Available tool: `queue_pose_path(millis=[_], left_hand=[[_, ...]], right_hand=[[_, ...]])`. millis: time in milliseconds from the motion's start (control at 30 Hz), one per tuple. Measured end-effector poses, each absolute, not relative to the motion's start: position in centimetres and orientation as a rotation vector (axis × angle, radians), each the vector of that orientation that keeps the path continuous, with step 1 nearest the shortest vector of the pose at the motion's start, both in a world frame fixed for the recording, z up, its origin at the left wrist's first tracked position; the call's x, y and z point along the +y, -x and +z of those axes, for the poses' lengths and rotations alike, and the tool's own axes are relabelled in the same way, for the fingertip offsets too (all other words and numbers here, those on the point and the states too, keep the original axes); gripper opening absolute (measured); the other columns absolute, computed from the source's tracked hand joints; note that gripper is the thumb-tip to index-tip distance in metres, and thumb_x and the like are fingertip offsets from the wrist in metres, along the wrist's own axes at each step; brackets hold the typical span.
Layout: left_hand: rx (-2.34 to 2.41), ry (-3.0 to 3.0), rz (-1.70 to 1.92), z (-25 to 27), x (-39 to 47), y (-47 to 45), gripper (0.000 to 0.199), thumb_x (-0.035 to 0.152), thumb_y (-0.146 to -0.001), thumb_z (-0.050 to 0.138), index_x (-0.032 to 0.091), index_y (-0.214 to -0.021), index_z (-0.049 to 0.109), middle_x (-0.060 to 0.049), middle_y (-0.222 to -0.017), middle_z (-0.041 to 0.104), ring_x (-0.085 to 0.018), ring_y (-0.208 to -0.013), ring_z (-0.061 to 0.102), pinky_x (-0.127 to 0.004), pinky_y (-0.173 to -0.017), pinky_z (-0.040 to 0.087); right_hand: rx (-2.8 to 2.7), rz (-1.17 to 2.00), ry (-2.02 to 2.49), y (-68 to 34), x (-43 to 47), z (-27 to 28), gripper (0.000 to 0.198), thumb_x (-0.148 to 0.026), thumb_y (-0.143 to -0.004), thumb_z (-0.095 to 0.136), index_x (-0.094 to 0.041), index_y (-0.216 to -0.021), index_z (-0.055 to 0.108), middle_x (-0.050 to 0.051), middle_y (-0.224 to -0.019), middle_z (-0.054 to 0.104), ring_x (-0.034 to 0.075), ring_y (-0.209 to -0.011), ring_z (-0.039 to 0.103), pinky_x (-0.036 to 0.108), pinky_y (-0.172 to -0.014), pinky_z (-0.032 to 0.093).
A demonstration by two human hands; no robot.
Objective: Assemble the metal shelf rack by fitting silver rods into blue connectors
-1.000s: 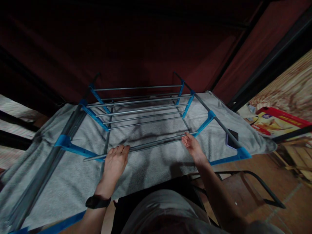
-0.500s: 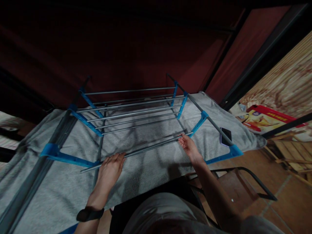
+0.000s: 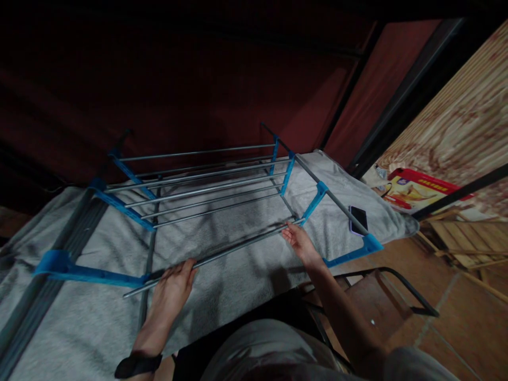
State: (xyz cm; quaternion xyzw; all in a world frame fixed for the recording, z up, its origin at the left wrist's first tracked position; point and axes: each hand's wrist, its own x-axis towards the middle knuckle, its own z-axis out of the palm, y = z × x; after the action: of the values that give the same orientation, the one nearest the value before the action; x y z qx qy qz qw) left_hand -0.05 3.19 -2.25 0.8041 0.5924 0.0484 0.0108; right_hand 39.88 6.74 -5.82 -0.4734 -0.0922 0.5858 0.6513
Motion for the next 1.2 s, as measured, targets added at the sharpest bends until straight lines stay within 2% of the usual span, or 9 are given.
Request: queue_pose_path(millis=[567,967,1200], left_hand=[[1.815,-2.455,0.176,-3.6,3.6,0.0,0.040,0.033,-0.103,0.035,0.015,-0.115,0.068,-0.012,-0.106,0.076,-0.029,-0.095,0.072,-0.038,-0.087,0.054],[1.827,-2.418,0.221,-3.4,3.8,-0.1,0.044,0.035,-0.101,0.034,0.014,-0.118,0.070,-0.013,-0.108,0.077,-0.030,-0.098,0.072,-0.039,-0.087,0.054],[1.825,-2.477,0.331,-3.3,3.7,0.3,0.041,0.035,-0.100,0.037,0.016,-0.112,0.071,-0.012,-0.105,0.077,-0.029,-0.093,0.073,-0.040,-0.086,0.054]], right_hand=[[-0.308,1.307,1.119,-40.4,7.1,-5.7,0.022,-0.032,-0.073,0.087,-0.021,-0.079,0.069,-0.002,-0.067,0.070,0.011,-0.063,0.069,0.021,-0.066,0.059],[-0.333,1.279,1.115,-40.3,7.4,-4.9,0.027,-0.034,-0.065,0.089,-0.024,-0.075,0.067,-0.002,-0.069,0.071,0.013,-0.064,0.068,0.024,-0.064,0.059],[-0.365,1.276,1.137,-40.1,7.0,-4.2,0.029,-0.038,-0.065,0.089,-0.023,-0.077,0.067,-0.001,-0.070,0.071,0.014,-0.065,0.068,0.026,-0.067,0.058]])
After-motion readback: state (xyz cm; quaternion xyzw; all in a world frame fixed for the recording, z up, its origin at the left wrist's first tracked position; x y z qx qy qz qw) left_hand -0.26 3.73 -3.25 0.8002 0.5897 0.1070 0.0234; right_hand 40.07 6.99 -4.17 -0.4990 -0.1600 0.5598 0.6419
